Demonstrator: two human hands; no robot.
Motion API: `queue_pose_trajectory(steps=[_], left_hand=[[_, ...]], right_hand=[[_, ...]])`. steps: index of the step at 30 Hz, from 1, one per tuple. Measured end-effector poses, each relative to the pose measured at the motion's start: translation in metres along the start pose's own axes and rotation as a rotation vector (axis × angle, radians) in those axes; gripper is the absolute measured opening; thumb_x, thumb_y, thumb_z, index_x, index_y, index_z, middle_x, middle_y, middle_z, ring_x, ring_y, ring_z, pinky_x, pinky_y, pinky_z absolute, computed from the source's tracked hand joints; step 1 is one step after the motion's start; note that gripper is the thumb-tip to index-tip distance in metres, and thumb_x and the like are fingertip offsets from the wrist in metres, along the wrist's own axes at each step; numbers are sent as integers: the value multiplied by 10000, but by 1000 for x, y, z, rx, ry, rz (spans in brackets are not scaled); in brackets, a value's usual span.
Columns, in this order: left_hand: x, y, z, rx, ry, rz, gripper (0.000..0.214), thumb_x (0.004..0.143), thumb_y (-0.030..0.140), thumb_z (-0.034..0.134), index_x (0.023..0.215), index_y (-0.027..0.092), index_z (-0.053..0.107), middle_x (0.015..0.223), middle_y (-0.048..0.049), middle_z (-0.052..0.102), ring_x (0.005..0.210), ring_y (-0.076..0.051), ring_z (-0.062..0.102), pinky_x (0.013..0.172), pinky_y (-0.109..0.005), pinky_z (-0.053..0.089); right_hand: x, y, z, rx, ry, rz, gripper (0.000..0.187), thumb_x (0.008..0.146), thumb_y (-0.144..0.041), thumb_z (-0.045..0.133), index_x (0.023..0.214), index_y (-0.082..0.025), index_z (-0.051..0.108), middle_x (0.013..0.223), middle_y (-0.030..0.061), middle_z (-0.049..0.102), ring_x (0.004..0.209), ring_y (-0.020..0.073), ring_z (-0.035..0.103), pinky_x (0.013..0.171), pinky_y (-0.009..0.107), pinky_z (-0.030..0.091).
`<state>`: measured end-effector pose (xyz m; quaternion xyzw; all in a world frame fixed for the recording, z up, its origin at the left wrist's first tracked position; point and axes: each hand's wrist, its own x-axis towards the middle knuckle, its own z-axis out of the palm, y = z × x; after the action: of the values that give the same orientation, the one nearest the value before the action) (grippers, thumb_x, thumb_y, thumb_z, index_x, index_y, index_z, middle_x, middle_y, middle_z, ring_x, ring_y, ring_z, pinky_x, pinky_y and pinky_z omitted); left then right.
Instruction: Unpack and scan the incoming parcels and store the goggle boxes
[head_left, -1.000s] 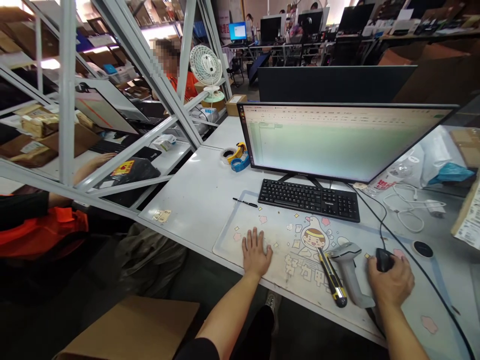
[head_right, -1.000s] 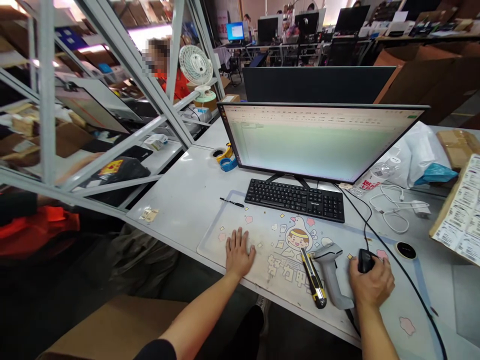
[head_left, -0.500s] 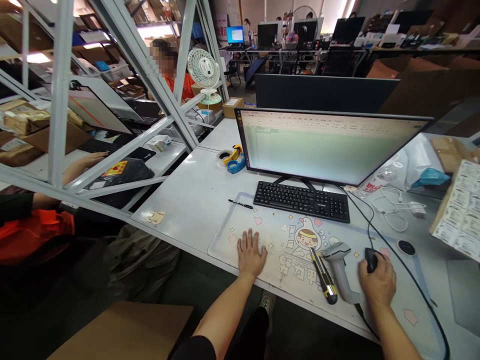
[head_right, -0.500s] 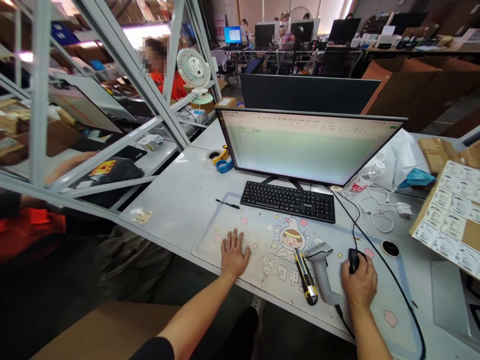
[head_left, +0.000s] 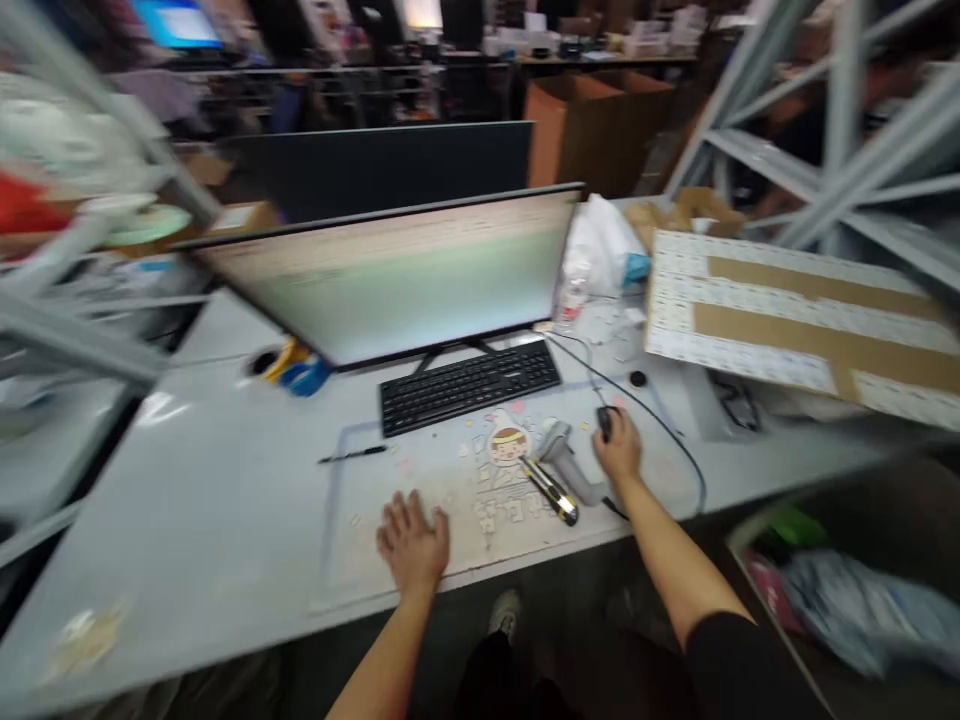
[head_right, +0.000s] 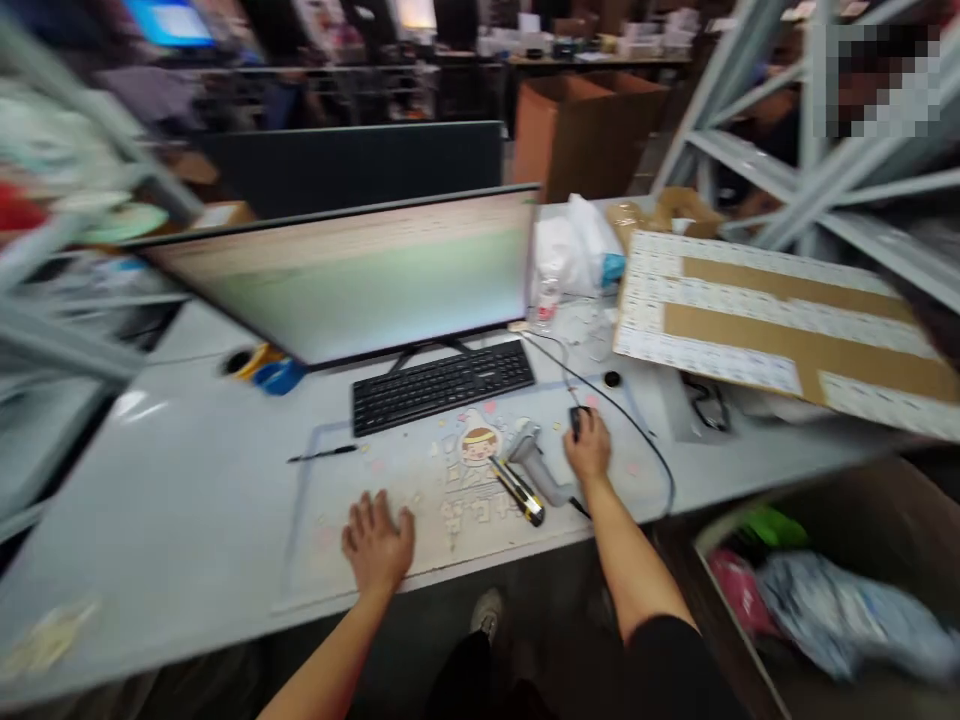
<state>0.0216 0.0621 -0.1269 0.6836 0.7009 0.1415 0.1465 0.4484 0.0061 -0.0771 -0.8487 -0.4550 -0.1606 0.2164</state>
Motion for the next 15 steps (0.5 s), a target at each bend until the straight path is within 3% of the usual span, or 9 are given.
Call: queue_pose_trajectory(steps=[4, 6, 10, 13, 15], left_hand=[[-1, 7, 3, -40, 5, 18, 740, 1044, 540, 383, 1625, 94, 491, 1737, -270, 399, 1650, -457, 295, 1299, -696, 249], [-1, -4, 5, -18, 64, 16, 744, 1015, 549, 409, 1643, 153, 458, 1736, -266, 402, 1635, -484, 315, 1252, -740, 294], [2, -39, 0, 55, 138, -67, 694, 1001, 519, 397, 1652, 282, 433, 1662, -243, 520, 1550, -549, 426, 1087, -819, 402], [1, -35, -5, 56, 115, -98, 678, 1027, 507, 365, 1625, 213, 490, 1635, -267, 539, 1531, -535, 460, 1092, -800, 429], [-1, -20, -5, 59, 102, -35, 709, 1027, 474, 393, 1600, 73, 510, 1695, -318, 438, 1592, -502, 393, 1208, -739, 376]], right_hand=[[6, -11, -16, 10, -157, 81, 547, 944, -238, 600, 1471, -98, 650, 1581, 242, 582, 1424, 365, 568, 1222, 511, 460], [20, -28, -11, 17, -220, 82, 555, 964, -241, 631, 1495, -78, 635, 1629, 238, 544, 1459, 356, 537, 1255, 483, 423], [58, -81, 11, 80, -307, -64, 548, 1030, -278, 623, 1554, -119, 594, 1700, 167, 487, 1481, 301, 509, 1258, 419, 399], [58, -88, 0, 147, -324, -89, 546, 997, -225, 644, 1531, -115, 622, 1686, 178, 506, 1457, 307, 536, 1259, 428, 399], [36, -67, -16, 165, -311, -45, 573, 951, -149, 615, 1510, -26, 620, 1653, 284, 502, 1436, 373, 554, 1245, 515, 415]])
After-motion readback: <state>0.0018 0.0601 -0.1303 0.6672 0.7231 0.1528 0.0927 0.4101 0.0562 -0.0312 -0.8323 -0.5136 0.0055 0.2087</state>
